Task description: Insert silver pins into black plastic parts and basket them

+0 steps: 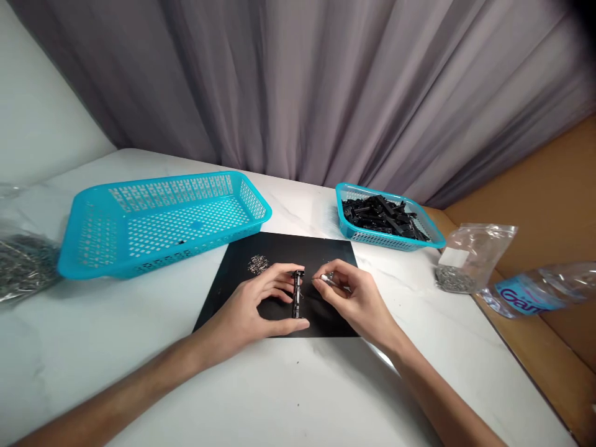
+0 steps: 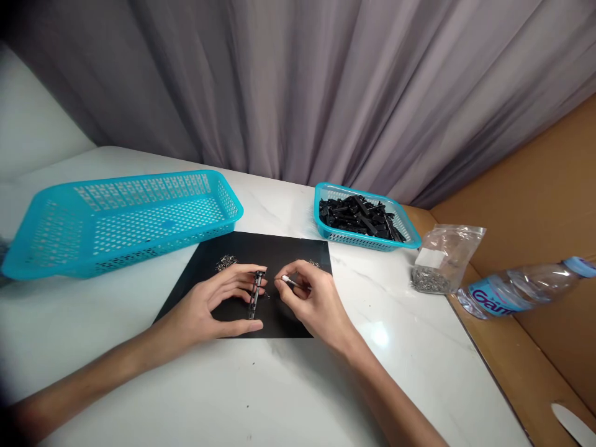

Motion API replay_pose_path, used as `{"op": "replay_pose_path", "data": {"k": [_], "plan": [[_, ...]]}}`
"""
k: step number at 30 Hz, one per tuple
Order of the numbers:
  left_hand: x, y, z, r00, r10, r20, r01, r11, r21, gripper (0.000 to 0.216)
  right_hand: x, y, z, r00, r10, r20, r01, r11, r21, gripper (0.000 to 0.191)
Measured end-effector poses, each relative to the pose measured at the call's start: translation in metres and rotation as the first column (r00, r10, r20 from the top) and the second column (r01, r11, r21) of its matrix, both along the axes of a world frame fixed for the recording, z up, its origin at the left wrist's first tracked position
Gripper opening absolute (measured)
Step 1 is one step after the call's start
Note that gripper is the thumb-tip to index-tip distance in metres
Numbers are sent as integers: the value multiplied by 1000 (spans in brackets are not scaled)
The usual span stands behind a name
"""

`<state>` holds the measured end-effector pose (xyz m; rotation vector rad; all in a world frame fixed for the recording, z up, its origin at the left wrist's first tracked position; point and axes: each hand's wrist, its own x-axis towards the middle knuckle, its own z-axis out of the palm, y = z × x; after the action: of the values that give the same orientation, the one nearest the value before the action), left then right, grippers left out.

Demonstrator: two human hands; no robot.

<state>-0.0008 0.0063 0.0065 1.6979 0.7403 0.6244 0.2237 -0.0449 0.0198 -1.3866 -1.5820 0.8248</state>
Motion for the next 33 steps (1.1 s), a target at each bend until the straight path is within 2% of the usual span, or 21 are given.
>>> {"op": "replay_pose_path", "data": {"k": [3, 7, 12, 19, 23, 29, 33], "plan": [[0, -1, 0, 1000, -17, 17, 17, 1000, -3, 72, -1, 4, -4, 999, -48, 13, 47, 996, 74, 8], [2, -1, -1, 999, -16, 28, 17, 1000, -20, 71, -2, 6, -6, 994, -110, 26, 106, 987, 120, 8], [4, -2, -1, 997, 34, 62, -30, 998, -57, 70, -3, 4, -3, 998, -66, 3, 65, 988, 139, 10], [14, -6, 12, 943, 239, 233, -159, 936, -315, 77, -9, -1, -1, 999, 26, 34, -33, 969, 243, 11], [16, -9, 18, 941, 265, 210, -157, 893, -421, 75, -14, -5, -2, 997, 78, 17, -79, 946, 314, 18], [15, -10, 17, 947, 246, 206, -122, 870, -477, 86, -10, -8, -3, 995, 99, -12, -93, 963, 253, 15], [14, -7, 14, 945, 233, 231, -118, 899, -422, 84, -13, -9, -2, 993, 101, -64, -89, 982, 167, 15]]}}
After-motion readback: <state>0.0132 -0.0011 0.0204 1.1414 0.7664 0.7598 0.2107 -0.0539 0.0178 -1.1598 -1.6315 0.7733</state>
